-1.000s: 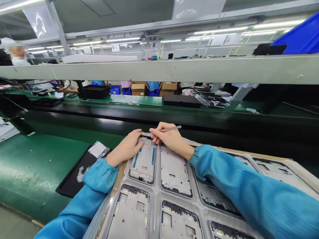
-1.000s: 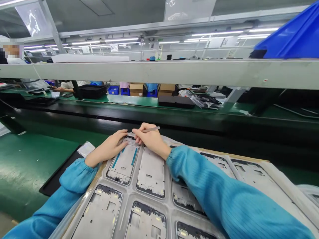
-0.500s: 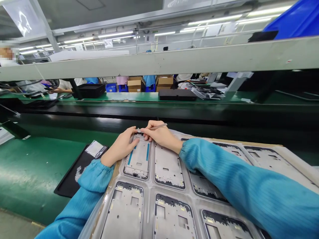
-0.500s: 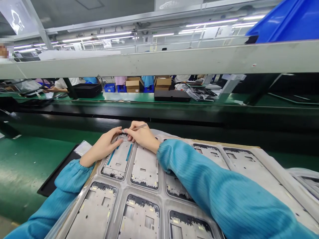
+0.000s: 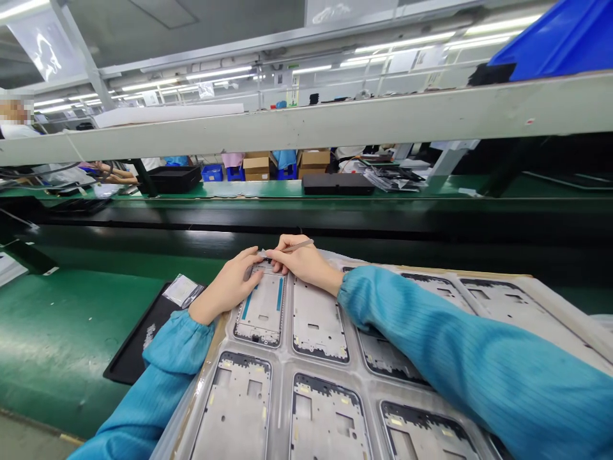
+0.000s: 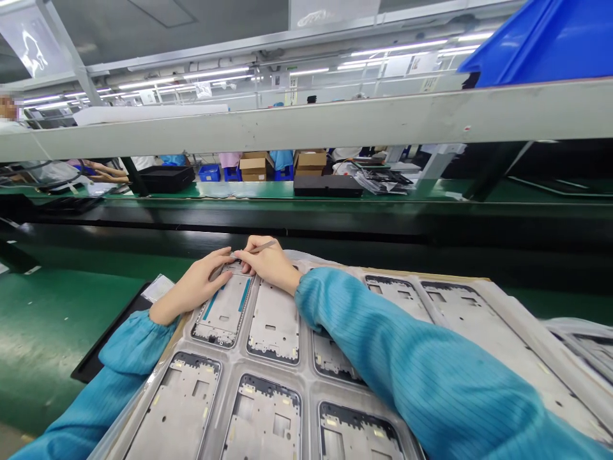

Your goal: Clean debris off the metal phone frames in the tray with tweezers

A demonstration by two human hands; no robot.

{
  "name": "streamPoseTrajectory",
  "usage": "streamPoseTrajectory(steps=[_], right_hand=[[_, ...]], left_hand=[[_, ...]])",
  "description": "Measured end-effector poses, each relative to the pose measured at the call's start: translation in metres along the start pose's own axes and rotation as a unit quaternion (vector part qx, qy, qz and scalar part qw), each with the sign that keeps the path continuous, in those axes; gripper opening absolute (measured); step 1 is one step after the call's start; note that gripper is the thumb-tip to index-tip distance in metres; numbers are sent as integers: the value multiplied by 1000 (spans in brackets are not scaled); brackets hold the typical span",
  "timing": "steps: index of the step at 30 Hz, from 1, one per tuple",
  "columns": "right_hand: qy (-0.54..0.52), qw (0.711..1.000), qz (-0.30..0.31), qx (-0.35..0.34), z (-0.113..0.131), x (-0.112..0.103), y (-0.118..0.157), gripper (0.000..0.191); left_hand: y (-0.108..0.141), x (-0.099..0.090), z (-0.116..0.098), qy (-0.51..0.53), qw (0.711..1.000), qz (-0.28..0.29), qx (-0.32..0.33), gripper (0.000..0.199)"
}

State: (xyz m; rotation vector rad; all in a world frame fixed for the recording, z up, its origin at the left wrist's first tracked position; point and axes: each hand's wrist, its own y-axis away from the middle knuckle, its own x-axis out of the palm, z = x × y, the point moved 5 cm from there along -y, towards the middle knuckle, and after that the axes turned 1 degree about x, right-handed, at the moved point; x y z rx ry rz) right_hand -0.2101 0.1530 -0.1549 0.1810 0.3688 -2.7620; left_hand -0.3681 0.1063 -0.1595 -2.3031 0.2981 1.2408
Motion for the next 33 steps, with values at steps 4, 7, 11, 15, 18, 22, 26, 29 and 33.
streamPoseTrajectory(steps=[4, 7, 11, 15, 18, 22, 26, 29, 33], right_hand=[[2, 1000, 3, 2, -2, 1, -1, 43], [4, 1000, -2, 2, -1, 0, 0, 42], [9, 1000, -12, 0, 0, -1, 1, 38], [9, 1000, -5, 2, 1, 0, 0, 32], [6, 1000, -6, 0, 1, 0, -1, 31], [-1, 1000, -5, -6, 1, 0, -2, 36], [-6, 1000, -2, -12, 0, 0, -4, 38], [-7, 1000, -1, -15, 0, -1, -5, 40], [-6, 1000, -4, -17, -1, -1, -5, 42]], left_hand=[[-2, -1, -5, -29, 999, 17, 11, 43], [-3, -2, -9, -52, 998, 28, 15, 44], [-3, -3, -14, -87, 995, 47, 24, 44], [-3, -3, -13, -100, 993, 54, 32, 44], [-3, -2, -10, -102, 993, 50, 36, 45], [-4, -2, -4, -94, 994, 41, 37, 46], [-6, -1, 6, -71, 997, 22, 31, 45], [-6, -2, 10, -27, 999, 0, 30, 51], [-3, -3, 8, -2, 999, -9, 35, 49]])
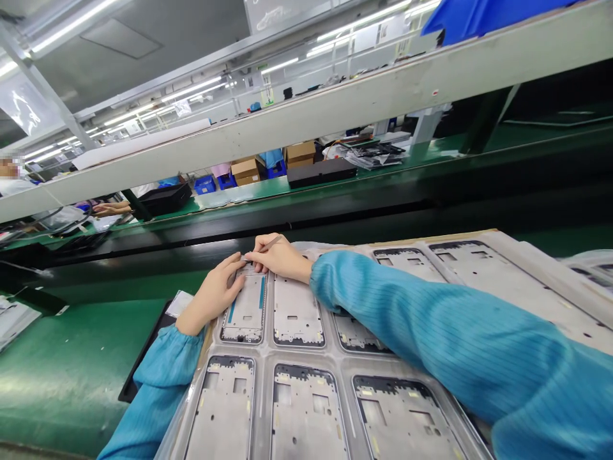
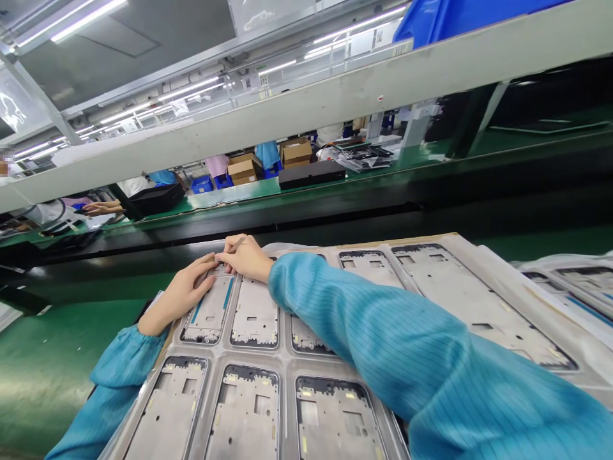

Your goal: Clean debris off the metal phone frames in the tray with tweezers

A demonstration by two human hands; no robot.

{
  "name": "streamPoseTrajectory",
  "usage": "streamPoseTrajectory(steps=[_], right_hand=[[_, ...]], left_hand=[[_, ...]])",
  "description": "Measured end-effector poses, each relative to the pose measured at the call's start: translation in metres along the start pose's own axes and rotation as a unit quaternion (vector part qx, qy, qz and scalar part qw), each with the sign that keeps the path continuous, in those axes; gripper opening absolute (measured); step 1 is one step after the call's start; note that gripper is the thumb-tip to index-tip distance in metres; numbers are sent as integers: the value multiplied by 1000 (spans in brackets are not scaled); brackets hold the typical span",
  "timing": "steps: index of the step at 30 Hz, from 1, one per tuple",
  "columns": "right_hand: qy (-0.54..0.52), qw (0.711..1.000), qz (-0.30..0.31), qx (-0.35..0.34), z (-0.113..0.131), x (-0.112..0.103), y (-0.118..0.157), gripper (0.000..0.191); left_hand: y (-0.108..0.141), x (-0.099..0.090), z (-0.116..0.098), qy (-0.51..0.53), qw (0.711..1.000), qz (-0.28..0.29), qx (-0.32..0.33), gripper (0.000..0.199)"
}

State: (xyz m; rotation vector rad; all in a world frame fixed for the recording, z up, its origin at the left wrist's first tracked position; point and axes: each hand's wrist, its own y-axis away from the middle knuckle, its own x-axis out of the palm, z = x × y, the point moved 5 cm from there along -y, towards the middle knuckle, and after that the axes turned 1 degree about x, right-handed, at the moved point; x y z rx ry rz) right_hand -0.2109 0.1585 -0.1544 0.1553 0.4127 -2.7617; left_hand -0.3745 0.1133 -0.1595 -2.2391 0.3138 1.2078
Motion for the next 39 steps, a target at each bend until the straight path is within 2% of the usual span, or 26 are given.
streamPoseTrajectory(steps=[7, 14, 20, 26, 33, 39], right_hand=[[-3, 1000, -4, 3, -1, 0, -1, 42], [-18, 999, -18, 30, -4, 0, -3, 42], [-38, 998, -22, 49, -4, 3, -5, 41], [-56, 997, -26, 55, -3, 2, -5, 41], [-70, 996, -22, 58, -1, 1, -4, 39], [-93, 995, 2, 43, 6, 0, 1, 43]], left_hand=[[-2, 1, 3, 12, 1000, 5, 4, 59], [-1, 0, 1, 25, 1000, -7, -13, 49], [-1, 3, 5, 5, 999, 16, -39, 60], [0, 0, 6, 57, 997, -24, -51, 53], [1, -1, 4, 77, 994, -16, -78, 65], [-4, -8, -5, 70, 994, -66, -43, 39]])
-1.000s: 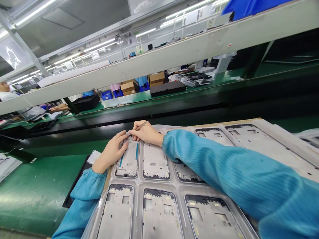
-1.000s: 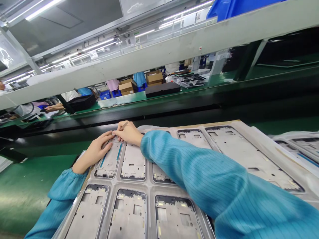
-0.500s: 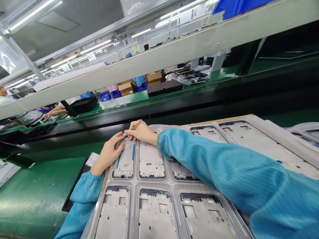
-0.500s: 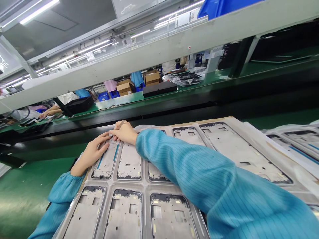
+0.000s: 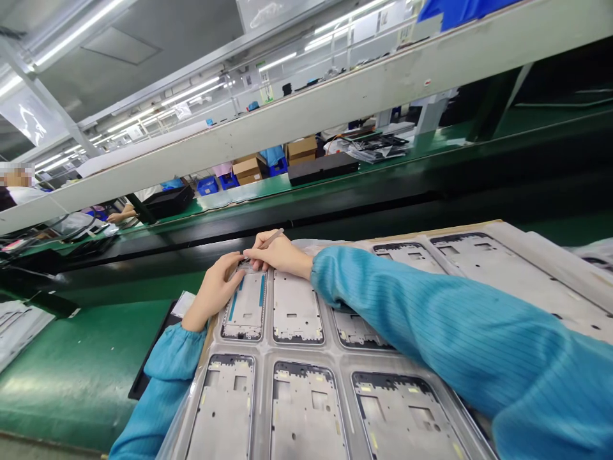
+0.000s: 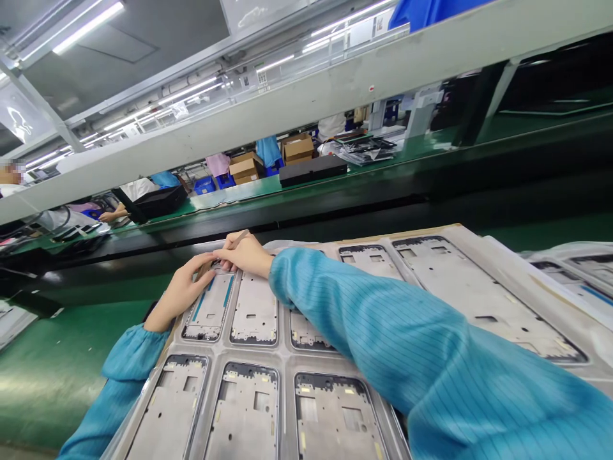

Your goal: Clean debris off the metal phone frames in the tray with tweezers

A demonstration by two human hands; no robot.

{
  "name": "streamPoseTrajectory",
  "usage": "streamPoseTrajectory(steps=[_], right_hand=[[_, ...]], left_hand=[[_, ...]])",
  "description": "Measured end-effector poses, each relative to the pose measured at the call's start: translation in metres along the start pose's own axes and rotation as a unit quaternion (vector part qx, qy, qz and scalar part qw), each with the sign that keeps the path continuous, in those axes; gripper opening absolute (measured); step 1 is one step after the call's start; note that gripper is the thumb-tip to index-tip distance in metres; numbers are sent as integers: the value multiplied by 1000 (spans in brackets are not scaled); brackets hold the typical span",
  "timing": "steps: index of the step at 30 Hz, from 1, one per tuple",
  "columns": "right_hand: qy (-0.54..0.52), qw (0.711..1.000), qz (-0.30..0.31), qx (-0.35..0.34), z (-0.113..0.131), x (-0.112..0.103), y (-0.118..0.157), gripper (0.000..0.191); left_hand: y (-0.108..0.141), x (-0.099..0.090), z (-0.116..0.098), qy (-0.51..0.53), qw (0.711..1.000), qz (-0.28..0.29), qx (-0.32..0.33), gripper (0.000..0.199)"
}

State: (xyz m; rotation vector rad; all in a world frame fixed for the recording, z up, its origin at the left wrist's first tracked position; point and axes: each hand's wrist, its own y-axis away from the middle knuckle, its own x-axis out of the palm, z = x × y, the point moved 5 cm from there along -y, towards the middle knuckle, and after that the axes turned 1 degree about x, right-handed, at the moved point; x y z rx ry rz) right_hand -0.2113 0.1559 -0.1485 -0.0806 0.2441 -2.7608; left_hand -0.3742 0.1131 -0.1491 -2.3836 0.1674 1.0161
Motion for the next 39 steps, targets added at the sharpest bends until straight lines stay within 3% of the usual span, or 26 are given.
streamPoseTrajectory(steps=[5, 10, 39], right_hand=[[-9, 1000, 19, -8, 3, 1, 3, 40], [-17, 999, 26, -12, 4, 1, 3, 40], [-27, 999, 29, -13, 3, -1, 5, 37]], left_hand=[[-6, 0, 1, 12, 999, -31, 5, 15], [-6, 0, 6, 40, 998, -46, -17, 7], [2, -1, -5, 16, 996, -82, -34, 13]])
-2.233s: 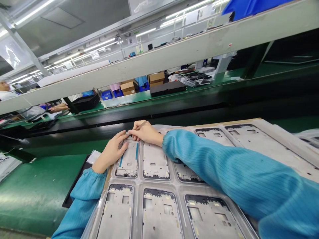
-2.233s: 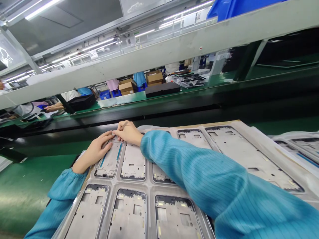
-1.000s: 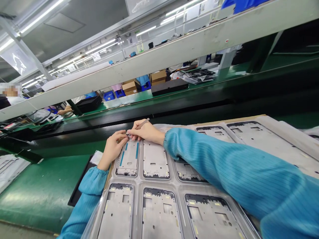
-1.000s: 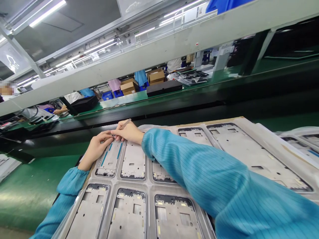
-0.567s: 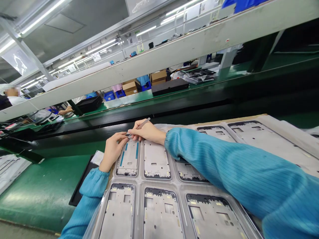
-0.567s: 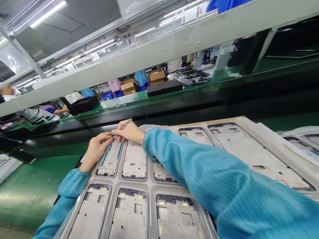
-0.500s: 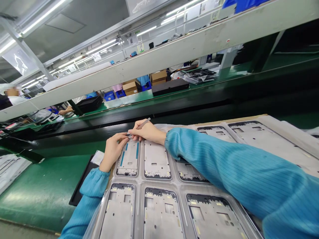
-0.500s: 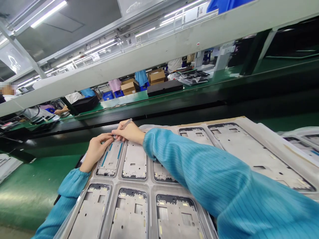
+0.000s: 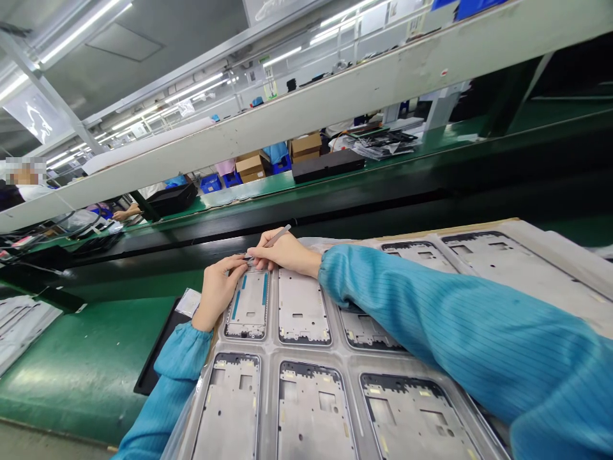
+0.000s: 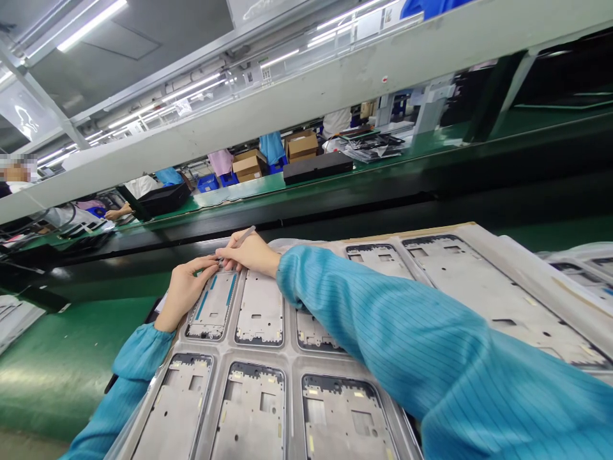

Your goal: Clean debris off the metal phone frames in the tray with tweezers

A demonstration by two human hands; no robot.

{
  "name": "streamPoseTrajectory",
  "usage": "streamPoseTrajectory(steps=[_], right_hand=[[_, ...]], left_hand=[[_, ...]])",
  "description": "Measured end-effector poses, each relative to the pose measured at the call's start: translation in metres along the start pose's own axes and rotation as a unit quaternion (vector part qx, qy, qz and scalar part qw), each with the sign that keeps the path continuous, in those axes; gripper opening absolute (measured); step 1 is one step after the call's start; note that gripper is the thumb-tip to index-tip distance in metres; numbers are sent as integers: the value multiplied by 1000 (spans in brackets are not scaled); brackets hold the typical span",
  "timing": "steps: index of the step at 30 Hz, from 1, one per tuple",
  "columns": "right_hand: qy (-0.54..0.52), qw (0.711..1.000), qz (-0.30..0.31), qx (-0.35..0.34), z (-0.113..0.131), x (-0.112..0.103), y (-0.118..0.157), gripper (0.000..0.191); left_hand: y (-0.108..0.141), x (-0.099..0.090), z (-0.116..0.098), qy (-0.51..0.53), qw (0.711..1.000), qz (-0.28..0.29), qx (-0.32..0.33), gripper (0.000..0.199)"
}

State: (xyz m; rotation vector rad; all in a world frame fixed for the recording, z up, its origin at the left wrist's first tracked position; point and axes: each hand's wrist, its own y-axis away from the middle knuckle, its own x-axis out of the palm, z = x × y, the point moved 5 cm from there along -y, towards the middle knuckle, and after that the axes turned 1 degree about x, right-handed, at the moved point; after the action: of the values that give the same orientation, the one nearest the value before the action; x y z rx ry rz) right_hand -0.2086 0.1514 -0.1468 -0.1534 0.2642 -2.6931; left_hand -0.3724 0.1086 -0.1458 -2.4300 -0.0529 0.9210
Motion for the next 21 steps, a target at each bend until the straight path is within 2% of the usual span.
streamPoseTrajectory(steps=[11, 15, 18, 21], right_hand=[[0, 1000, -6, 1, -1, 1, 0, 42], [7, 1000, -13, 5, 1, -1, 0, 41], [19, 999, -29, 3, 3, -2, 0, 41], [36, 999, -28, 0, 3, -2, -1, 41]], left_hand=[[2, 2, -10, 5, 999, -12, 38, 16], [3, 3, -4, -54, 998, 4, 28, 16], [3, 2, 2, -78, 997, 2, 10, 24], [3, 2, 6, -93, 996, 4, 3, 18]])
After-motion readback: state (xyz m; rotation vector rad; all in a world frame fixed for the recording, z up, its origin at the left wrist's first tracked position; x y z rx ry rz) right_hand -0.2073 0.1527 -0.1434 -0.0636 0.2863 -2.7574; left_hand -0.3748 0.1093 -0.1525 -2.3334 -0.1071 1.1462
